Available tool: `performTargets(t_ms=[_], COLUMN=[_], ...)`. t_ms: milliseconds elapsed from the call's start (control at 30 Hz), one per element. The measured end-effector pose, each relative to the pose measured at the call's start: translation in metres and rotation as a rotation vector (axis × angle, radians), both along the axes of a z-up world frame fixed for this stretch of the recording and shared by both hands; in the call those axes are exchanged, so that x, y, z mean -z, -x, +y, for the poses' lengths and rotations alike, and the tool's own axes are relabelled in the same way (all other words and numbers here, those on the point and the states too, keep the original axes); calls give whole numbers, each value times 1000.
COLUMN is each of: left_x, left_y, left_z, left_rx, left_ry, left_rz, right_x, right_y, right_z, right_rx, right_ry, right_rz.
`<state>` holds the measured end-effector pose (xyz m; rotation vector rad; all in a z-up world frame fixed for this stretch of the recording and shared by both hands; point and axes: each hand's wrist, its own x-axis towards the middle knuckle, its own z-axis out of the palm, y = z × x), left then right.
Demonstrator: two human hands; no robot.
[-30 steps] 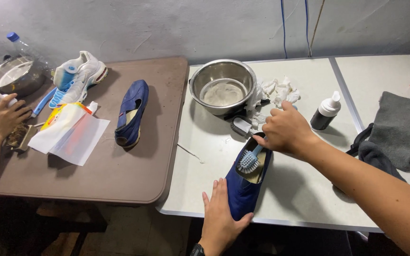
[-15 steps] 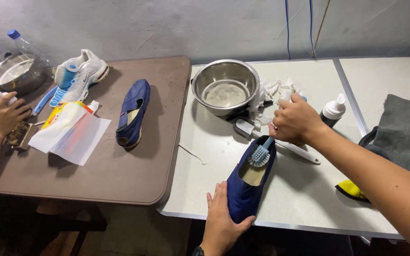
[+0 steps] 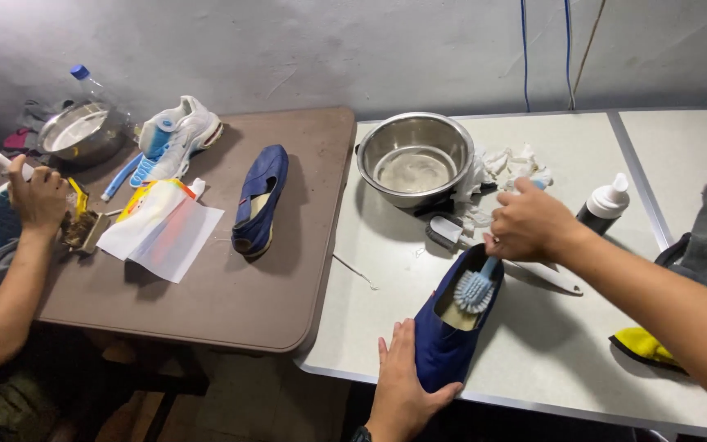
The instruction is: Brushing and cleaning the interior lining of a blue shoe using a brush and cleaning foam.
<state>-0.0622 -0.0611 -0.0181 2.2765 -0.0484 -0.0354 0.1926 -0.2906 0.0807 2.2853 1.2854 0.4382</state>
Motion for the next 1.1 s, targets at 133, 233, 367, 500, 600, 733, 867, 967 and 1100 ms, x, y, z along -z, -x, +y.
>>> performTargets(t_ms=[133, 233, 367, 500, 600, 733, 867, 967, 1100], left_x=[-3, 12, 10, -10, -24, 33, 49, 32, 13], left_y=[-3, -4, 0, -2, -8, -25, -39, -43, -61], left_z=[-2, -1, 0, 2, -3, -9, 4, 29, 52], left_rx=[-4, 8, -12, 76, 58, -82, -64, 45, 320], left_ry=[-9, -37, -35, -62, -261, -298, -299, -313, -236], left_rz=[56, 25, -51, 46, -19, -280, -104, -23, -119], right_x=[5, 18, 39, 32, 0, 11, 39, 45, 35], right_y=[27, 70, 76, 68, 75, 91, 75, 79, 88], right_z=[23, 60, 54, 23, 15, 20, 5, -11, -25], right_rx=[55, -106, -182, -194, -247, -218, -119, -96, -134], right_ry=[86, 26, -72, -257, -268, -315, -369, -418, -440], right_rz=[82, 324, 224, 329, 186, 111, 151, 242, 265])
